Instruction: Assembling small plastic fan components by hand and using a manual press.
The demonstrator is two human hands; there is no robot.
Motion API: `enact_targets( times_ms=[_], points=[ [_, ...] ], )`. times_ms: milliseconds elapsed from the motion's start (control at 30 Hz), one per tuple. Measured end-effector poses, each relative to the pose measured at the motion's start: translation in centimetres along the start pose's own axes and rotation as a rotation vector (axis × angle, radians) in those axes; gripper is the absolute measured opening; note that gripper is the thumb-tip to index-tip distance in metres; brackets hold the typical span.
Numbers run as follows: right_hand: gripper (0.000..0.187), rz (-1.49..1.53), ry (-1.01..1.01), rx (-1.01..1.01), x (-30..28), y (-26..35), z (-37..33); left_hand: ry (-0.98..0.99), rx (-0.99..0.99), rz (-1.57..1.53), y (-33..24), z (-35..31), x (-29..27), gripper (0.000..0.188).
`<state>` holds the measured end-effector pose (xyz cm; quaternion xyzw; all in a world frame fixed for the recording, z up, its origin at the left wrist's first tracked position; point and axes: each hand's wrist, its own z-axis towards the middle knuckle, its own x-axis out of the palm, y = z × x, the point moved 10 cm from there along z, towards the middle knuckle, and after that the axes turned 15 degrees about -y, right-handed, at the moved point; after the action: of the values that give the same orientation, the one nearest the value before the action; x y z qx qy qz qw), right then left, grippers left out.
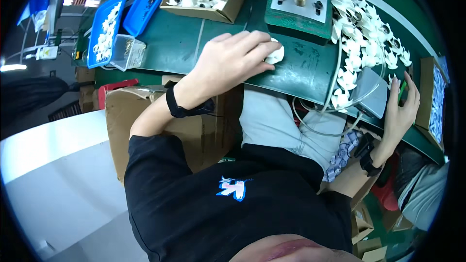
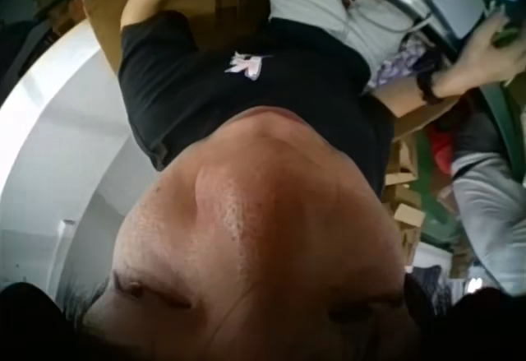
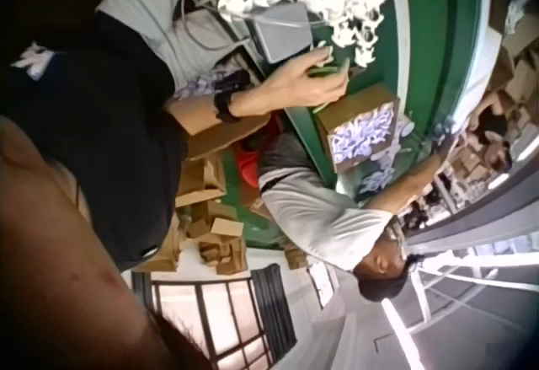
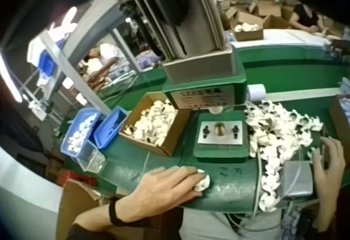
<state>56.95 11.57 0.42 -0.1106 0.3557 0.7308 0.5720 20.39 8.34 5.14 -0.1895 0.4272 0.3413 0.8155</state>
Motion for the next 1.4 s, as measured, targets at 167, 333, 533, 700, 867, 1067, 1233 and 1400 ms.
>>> enact_targets(
  times_ms=[167, 333, 533, 700, 867, 1067, 1233, 1400],
  points=[
    [0.037, 0.004, 0.139, -0.008, 2.0, -2.7, -0.1, -0.295, -0.398, 0.437, 12.6, -1.7, -13.2, 0.035],
    [0.038, -0.096, 0.139, -0.075, 1.7, -1.0, -0.3, -0.180, -0.867, 0.776, 36.2, -17.3, -23.0, 0.049],
    [0.036, -0.056, 0.129, -0.129, 1.9, -0.9, -0.7, -0.404, -1.701, 0.415, 48.2, -39.7, -27.9, 0.051],
    [0.035, -0.061, 0.124, -0.138, 1.3, -0.8, -0.9, -0.793, -1.732, 0.049, 47.6, -39.4, -25.5, 0.071],
    [0.030, 0.003, 0.060, -0.076, 0.4, -0.2, -0.3, -0.245, -1.005, 0.483, 41.7, -22.2, -24.2, 0.062],
    [0.033, 0.094, -0.019, -0.028, 0.0, 1.0, 0.1, 0.184, -0.646, 0.035, 12.5, -0.9, -11.2, 0.040],
    [0.034, 0.148, -0.042, 0.007, -1.1, 0.3, 0.1, 0.278, 0.139, -0.007, -7.2, 8.6, -2.8, 0.057],
    [0.033, 0.222, -0.036, 0.057, -1.7, 0.2, -0.4, 0.276, 0.242, -0.043, -9.8, 13.8, 5.7, 0.080]
  ],
)
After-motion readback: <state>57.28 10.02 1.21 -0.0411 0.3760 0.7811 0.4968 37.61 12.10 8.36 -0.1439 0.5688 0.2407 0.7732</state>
